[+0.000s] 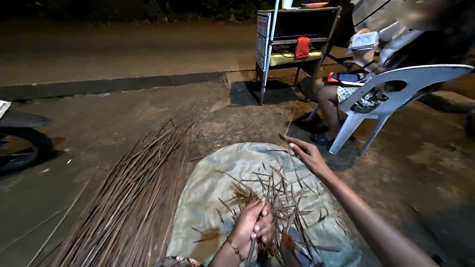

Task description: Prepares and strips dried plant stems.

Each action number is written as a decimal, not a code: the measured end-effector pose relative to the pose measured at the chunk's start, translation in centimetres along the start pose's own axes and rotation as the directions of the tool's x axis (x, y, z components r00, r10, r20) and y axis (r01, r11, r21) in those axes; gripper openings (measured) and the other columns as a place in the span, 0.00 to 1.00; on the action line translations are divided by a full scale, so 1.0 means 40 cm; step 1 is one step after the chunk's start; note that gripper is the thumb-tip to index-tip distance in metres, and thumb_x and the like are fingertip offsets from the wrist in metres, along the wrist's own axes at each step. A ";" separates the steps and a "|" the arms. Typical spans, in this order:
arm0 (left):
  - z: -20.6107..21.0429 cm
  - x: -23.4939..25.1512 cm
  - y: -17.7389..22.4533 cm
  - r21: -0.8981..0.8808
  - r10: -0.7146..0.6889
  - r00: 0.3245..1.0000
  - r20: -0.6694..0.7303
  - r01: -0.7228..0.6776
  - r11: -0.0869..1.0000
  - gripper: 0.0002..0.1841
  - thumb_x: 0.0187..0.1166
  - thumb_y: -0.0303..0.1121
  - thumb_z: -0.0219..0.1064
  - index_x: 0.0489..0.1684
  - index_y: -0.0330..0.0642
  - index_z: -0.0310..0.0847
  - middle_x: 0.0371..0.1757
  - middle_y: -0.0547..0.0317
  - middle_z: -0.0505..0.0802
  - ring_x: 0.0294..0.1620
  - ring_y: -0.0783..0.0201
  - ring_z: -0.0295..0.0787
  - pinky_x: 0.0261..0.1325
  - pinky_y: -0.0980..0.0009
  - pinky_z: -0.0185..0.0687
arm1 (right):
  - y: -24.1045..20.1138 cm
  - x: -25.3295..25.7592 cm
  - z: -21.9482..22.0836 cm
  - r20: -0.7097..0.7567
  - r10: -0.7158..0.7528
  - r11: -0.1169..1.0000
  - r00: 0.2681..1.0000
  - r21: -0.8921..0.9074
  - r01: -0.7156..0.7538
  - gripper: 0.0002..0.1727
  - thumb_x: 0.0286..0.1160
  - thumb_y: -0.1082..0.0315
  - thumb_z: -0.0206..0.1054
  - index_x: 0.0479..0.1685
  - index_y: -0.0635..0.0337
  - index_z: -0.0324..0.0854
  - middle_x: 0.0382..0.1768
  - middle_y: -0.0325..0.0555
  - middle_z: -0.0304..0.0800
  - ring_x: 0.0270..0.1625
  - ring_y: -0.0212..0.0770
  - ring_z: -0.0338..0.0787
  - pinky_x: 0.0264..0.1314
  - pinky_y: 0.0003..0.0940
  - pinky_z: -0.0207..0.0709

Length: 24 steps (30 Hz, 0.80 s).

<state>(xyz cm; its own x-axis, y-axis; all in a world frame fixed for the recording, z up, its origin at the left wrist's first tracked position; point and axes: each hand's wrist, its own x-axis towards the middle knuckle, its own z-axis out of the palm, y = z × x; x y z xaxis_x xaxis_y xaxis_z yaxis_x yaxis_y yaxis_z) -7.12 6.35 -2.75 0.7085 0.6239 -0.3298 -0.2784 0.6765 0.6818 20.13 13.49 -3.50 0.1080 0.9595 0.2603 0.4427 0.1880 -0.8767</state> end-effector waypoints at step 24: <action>-0.044 -0.021 0.044 -0.378 0.133 0.945 0.298 -0.011 0.926 0.14 0.87 0.39 0.58 0.27 0.52 0.81 0.11 0.78 0.74 0.09 0.83 0.71 0.15 0.87 0.69 | -0.179 -0.056 0.102 0.648 -0.095 0.985 0.756 0.171 -0.022 0.16 0.81 0.60 0.68 0.58 0.62 0.83 0.20 0.33 0.76 0.19 0.24 0.72 0.25 0.22 0.68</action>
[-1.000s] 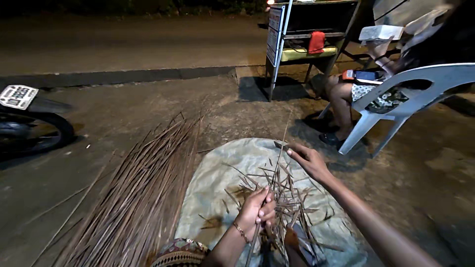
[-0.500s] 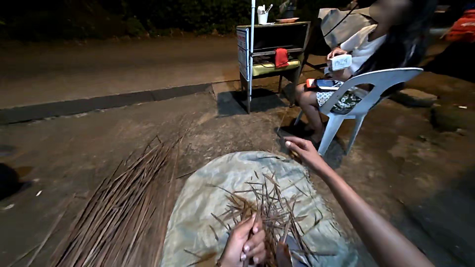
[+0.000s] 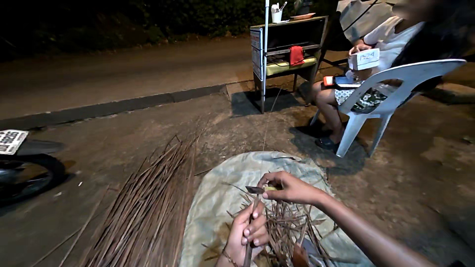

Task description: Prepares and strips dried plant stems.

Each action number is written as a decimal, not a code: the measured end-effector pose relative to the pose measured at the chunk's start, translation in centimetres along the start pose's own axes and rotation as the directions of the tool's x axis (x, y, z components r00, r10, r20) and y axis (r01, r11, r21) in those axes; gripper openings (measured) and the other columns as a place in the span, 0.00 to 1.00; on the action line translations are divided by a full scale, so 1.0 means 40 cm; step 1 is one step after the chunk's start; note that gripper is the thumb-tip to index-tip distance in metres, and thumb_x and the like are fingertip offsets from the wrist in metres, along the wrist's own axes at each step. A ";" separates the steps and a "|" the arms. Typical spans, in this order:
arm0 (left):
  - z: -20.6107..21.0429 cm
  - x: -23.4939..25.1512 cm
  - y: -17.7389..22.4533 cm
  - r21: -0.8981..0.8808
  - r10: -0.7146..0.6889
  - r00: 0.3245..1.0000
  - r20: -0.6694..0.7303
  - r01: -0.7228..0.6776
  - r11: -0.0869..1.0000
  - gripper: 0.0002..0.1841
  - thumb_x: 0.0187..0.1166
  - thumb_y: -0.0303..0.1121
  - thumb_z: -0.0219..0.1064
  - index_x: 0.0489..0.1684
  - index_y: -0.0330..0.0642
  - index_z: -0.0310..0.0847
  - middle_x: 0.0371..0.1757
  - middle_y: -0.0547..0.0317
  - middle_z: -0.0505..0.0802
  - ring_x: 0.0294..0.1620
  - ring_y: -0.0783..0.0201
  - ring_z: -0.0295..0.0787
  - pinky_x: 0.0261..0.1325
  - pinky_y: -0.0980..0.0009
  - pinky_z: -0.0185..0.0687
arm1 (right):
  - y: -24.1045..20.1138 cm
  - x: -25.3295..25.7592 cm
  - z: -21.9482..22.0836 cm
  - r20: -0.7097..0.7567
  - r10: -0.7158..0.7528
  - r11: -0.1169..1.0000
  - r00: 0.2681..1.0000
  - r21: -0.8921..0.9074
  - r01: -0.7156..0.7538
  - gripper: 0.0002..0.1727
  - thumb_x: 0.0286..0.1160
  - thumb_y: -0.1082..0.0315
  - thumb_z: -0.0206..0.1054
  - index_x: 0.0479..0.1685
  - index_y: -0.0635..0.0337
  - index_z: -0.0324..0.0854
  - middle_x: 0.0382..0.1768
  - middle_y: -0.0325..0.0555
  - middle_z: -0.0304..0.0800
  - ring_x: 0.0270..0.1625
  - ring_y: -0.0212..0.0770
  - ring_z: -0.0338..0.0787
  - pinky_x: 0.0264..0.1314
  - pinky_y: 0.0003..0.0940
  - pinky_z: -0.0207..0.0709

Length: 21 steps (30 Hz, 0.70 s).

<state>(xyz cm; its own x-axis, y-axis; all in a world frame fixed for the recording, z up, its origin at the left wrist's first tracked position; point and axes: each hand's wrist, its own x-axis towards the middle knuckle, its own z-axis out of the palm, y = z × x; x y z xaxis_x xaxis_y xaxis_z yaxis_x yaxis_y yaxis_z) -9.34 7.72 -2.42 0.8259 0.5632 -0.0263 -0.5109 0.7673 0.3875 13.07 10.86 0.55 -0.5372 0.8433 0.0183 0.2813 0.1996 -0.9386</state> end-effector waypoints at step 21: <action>0.004 0.003 -0.028 -0.024 -0.061 0.998 -0.001 0.061 0.998 0.15 0.88 0.38 0.58 0.26 0.52 0.80 0.11 0.79 0.73 0.09 0.84 0.70 0.15 0.88 0.67 | 0.049 -0.006 -0.036 -0.307 -0.057 0.998 0.950 -0.016 0.055 0.19 0.82 0.62 0.67 0.64 0.62 0.88 0.29 0.35 0.88 0.23 0.19 0.75 0.30 0.18 0.71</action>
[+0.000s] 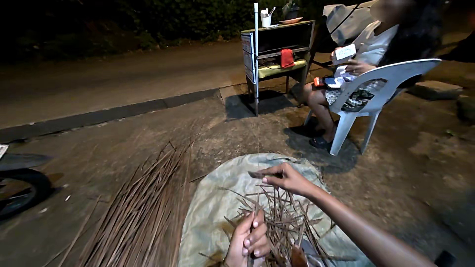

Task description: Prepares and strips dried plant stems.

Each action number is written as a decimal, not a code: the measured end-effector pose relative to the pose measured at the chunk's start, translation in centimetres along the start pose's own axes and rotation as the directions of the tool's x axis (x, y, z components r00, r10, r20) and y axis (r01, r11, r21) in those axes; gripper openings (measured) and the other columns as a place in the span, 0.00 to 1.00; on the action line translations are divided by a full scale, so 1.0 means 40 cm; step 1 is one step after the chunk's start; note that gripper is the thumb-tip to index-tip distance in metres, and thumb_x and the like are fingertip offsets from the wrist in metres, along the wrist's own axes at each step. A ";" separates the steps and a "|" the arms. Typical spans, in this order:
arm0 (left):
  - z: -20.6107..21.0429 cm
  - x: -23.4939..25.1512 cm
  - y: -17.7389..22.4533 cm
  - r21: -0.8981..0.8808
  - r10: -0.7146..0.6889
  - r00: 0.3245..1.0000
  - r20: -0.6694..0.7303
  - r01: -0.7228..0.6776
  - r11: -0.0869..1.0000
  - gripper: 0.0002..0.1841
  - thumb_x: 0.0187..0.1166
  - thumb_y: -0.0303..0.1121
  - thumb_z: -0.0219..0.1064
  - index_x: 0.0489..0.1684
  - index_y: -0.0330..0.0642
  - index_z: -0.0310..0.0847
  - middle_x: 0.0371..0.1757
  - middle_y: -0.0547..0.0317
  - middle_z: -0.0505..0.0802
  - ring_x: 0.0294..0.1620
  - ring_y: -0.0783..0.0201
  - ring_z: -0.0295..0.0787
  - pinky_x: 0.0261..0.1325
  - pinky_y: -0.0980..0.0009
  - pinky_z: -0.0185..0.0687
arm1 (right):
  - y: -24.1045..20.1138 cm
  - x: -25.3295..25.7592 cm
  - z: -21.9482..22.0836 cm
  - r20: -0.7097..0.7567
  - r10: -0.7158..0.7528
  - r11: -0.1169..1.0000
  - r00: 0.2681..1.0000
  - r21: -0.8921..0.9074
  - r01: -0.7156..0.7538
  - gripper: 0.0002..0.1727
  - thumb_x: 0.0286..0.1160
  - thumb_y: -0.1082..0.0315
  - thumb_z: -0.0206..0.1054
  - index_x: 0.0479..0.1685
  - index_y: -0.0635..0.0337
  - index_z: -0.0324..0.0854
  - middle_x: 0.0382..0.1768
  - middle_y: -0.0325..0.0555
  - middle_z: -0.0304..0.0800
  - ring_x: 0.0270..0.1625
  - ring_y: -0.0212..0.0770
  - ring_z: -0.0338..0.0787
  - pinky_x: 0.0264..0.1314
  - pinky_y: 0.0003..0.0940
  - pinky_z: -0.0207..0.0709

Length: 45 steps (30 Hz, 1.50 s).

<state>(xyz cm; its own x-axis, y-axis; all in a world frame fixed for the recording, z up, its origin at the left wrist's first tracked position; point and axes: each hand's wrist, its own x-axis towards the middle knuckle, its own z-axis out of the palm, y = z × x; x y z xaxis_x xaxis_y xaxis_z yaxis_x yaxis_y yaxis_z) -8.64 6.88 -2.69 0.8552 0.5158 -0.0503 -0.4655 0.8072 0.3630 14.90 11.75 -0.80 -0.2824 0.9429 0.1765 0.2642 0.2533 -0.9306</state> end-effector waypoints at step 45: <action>0.017 0.012 -0.071 0.231 -0.041 0.997 -0.070 0.057 0.971 0.23 0.95 0.43 0.40 0.26 0.55 0.76 0.11 0.80 0.71 0.08 0.84 0.65 0.15 0.87 0.65 | 0.040 -0.017 -0.159 -0.353 0.051 0.986 0.934 0.165 0.009 0.18 0.83 0.68 0.65 0.65 0.67 0.84 0.25 0.28 0.84 0.18 0.19 0.74 0.21 0.16 0.69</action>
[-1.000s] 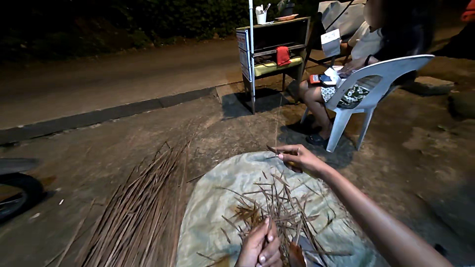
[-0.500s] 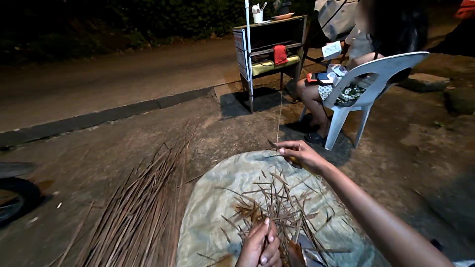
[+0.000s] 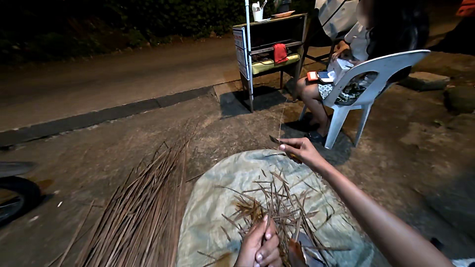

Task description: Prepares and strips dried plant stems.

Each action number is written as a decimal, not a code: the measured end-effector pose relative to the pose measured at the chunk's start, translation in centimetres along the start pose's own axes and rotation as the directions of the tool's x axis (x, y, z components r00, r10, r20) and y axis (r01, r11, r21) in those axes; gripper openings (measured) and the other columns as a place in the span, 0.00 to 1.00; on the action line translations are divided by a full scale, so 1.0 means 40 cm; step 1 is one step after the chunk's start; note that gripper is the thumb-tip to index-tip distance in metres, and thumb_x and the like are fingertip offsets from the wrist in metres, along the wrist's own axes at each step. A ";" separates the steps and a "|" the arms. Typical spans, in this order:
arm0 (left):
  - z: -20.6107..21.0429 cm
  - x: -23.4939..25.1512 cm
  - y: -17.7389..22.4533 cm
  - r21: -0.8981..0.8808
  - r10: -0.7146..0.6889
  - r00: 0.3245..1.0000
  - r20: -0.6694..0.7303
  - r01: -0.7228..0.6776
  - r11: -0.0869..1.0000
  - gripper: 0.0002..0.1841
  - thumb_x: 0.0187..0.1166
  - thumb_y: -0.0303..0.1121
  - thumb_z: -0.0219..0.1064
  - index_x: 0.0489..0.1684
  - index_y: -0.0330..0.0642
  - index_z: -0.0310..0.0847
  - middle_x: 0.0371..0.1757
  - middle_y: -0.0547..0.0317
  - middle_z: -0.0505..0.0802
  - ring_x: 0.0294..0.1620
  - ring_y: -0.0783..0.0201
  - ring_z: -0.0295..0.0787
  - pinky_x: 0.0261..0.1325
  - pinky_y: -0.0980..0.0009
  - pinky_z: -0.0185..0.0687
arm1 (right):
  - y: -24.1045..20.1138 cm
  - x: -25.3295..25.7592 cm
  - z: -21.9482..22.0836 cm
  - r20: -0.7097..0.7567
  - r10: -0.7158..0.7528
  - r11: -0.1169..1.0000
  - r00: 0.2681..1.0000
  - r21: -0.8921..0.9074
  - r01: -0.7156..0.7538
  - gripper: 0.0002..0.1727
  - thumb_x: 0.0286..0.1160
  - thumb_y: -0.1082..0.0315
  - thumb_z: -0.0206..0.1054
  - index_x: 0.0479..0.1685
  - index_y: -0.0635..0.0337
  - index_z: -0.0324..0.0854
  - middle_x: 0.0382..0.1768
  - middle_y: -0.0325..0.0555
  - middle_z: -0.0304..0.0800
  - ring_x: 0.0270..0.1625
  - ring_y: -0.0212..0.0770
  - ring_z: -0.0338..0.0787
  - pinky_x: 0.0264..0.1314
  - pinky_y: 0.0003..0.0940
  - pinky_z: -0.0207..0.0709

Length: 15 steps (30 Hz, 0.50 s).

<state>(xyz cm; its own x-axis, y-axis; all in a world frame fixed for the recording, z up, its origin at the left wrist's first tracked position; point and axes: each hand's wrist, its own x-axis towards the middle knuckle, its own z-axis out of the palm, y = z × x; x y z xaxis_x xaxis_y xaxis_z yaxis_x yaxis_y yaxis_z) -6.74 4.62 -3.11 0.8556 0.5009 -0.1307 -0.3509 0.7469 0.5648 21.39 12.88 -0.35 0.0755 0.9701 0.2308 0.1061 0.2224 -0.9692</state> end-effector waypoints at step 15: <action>0.012 -0.008 -0.011 0.081 -0.019 0.997 -0.069 0.024 0.996 0.25 0.95 0.41 0.36 0.25 0.54 0.76 0.10 0.79 0.71 0.07 0.84 0.65 0.15 0.87 0.65 | -0.014 0.009 -0.119 -0.307 0.062 0.993 0.950 0.118 -0.027 0.17 0.91 0.68 0.54 0.68 0.67 0.80 0.30 0.34 0.84 0.20 0.24 0.77 0.21 0.18 0.72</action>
<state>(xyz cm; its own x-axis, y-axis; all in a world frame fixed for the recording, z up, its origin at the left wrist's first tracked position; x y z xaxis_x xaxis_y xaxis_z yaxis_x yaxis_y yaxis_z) -6.68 3.93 -2.91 0.8339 0.5157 -0.1969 -0.2981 0.7209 0.6256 26.08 12.63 0.69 0.3823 0.9053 0.1853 -0.0137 0.2061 -0.9784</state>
